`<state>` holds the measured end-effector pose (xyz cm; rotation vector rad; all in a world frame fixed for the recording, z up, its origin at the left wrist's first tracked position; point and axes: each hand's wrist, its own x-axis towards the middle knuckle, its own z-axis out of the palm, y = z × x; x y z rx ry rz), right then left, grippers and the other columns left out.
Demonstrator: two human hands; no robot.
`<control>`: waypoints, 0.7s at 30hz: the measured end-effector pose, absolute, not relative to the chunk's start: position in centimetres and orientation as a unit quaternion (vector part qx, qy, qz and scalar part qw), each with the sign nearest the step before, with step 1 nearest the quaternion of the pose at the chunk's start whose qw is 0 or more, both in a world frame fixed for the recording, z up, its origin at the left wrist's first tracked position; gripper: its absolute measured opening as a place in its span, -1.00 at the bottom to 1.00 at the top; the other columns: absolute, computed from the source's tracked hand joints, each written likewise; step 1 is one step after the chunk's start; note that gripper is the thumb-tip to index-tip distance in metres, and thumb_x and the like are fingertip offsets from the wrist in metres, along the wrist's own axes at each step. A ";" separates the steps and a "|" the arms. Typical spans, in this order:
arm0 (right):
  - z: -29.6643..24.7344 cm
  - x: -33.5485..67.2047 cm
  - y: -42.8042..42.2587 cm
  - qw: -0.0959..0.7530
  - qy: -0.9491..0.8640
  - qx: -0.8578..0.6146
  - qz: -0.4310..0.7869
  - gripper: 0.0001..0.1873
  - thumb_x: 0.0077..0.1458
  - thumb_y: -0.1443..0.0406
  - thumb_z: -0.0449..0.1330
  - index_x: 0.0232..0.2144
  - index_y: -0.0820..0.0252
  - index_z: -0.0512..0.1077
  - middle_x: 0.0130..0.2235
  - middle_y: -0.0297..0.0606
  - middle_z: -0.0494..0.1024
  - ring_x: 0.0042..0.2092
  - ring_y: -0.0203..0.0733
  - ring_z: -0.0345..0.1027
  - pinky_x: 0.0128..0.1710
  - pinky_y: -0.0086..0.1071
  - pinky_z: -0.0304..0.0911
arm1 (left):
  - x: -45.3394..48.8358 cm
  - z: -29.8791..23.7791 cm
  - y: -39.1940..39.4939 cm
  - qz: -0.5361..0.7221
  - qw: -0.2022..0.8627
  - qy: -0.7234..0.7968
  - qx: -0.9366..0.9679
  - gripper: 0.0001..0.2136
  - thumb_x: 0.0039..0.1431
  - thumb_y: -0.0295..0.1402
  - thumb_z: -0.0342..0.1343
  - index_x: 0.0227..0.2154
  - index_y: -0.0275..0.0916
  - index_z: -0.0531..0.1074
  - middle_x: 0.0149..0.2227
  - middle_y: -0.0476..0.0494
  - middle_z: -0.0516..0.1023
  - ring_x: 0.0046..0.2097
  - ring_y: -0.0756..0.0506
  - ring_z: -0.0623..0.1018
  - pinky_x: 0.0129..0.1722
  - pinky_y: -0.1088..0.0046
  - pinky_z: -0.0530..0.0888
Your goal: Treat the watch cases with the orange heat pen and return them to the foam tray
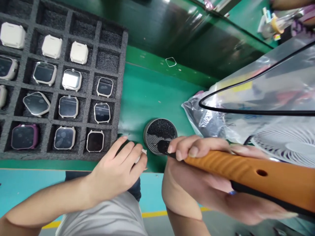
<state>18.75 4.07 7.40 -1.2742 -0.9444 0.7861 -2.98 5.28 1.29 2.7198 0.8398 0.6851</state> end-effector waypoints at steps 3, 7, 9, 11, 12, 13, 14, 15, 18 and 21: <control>7.1 17.3 4.3 0.658 -0.426 -0.553 0.284 -0.37 0.21 -0.39 0.29 0.08 -0.23 0.57 -0.30 -0.37 0.44 -0.37 -0.10 0.35 -0.38 -0.08 0.45 | -3.0 1.4 5.2 0.228 0.112 0.279 0.926 -0.71 0.57 -0.24 0.27 0.16 -0.33 0.64 0.27 -0.31 0.66 0.26 -0.30 0.58 0.50 -0.10 0.41; 7.0 16.1 4.7 0.664 -0.432 -0.563 0.236 -0.33 0.19 -0.43 0.26 0.07 -0.24 0.60 -0.31 -0.39 0.41 -0.40 -0.13 0.31 -0.43 -0.13 0.41 | -3.1 1.5 5.2 0.219 0.130 0.269 0.929 -0.69 0.51 -0.35 0.19 0.19 -0.34 0.63 0.34 -0.35 0.62 0.32 -0.34 0.55 0.51 -0.13 0.39; 7.1 16.0 4.8 0.661 -0.434 -0.568 0.226 -0.33 0.17 -0.43 0.29 0.07 -0.24 0.60 -0.31 -0.39 0.40 -0.40 -0.13 0.31 -0.44 -0.13 0.40 | -3.1 1.4 5.1 0.223 0.131 0.274 0.926 -0.69 0.50 -0.38 0.20 0.20 -0.31 0.63 0.31 -0.33 0.64 0.29 -0.32 0.57 0.52 -0.12 0.39; 7.1 16.0 4.7 0.661 -0.433 -0.573 0.219 -0.33 0.17 -0.42 0.29 0.08 -0.24 0.60 -0.30 -0.39 0.40 -0.40 -0.13 0.31 -0.43 -0.13 0.40 | -3.1 1.3 5.1 0.231 0.127 0.281 0.923 -0.71 0.52 -0.36 0.24 0.21 -0.26 0.63 0.28 -0.29 0.66 0.26 -0.29 0.59 0.51 -0.10 0.41; 7.1 16.1 4.7 0.661 -0.432 -0.572 0.220 -0.32 0.17 -0.42 0.29 0.09 -0.24 0.60 -0.30 -0.39 0.41 -0.40 -0.13 0.31 -0.43 -0.13 0.41 | -3.0 1.2 5.1 0.234 0.125 0.284 0.921 -0.72 0.53 -0.35 0.26 0.20 -0.24 0.64 0.27 -0.28 0.67 0.25 -0.27 0.59 0.50 -0.09 0.42; 7.0 16.1 4.6 0.663 -0.430 -0.571 0.222 -0.32 0.17 -0.42 0.29 0.10 -0.24 0.59 -0.30 -0.40 0.41 -0.40 -0.12 0.31 -0.43 -0.12 0.41 | -3.0 1.2 5.1 0.237 0.124 0.286 0.920 -0.73 0.53 -0.35 0.28 0.20 -0.22 0.64 0.26 -0.26 0.68 0.23 -0.26 0.60 0.49 -0.07 0.43; 7.0 16.2 4.6 0.667 -0.427 -0.567 0.226 -0.31 0.17 -0.43 0.28 0.10 -0.24 0.59 -0.30 -0.40 0.42 -0.40 -0.12 0.31 -0.43 -0.11 0.41 | -3.0 1.1 5.1 0.239 0.123 0.287 0.919 -0.74 0.53 -0.34 0.30 0.19 -0.21 0.65 0.25 -0.24 0.69 0.21 -0.25 0.61 0.48 -0.06 0.44; 6.9 16.3 4.5 0.672 -0.423 -0.563 0.230 -0.31 0.17 -0.42 0.28 0.10 -0.23 0.59 -0.30 -0.39 0.43 -0.40 -0.12 0.32 -0.42 -0.10 0.42 | -3.0 1.1 5.1 0.241 0.122 0.288 0.919 -0.75 0.53 -0.34 0.31 0.18 -0.20 0.66 0.24 -0.23 0.69 0.20 -0.24 0.62 0.47 -0.06 0.45; 6.8 16.3 4.5 0.686 -0.412 -0.551 0.238 -0.35 0.20 -0.39 0.29 0.07 -0.19 0.59 -0.30 -0.38 0.44 -0.38 -0.11 0.33 -0.41 -0.10 0.43 | -3.0 1.2 5.2 0.245 0.122 0.289 0.918 -0.76 0.53 -0.34 0.32 0.16 -0.19 0.68 0.23 -0.21 0.71 0.18 -0.23 0.64 0.45 -0.04 0.48; 6.7 16.2 4.8 0.692 -0.404 -0.542 0.254 -0.48 0.28 -0.29 0.31 0.03 -0.17 0.58 -0.30 -0.36 0.45 -0.37 -0.12 0.35 -0.39 -0.12 0.43 | -3.1 1.4 5.3 0.240 0.127 0.286 0.919 -0.75 0.53 -0.36 0.28 0.18 -0.20 0.68 0.25 -0.24 0.70 0.21 -0.25 0.63 0.44 -0.05 0.49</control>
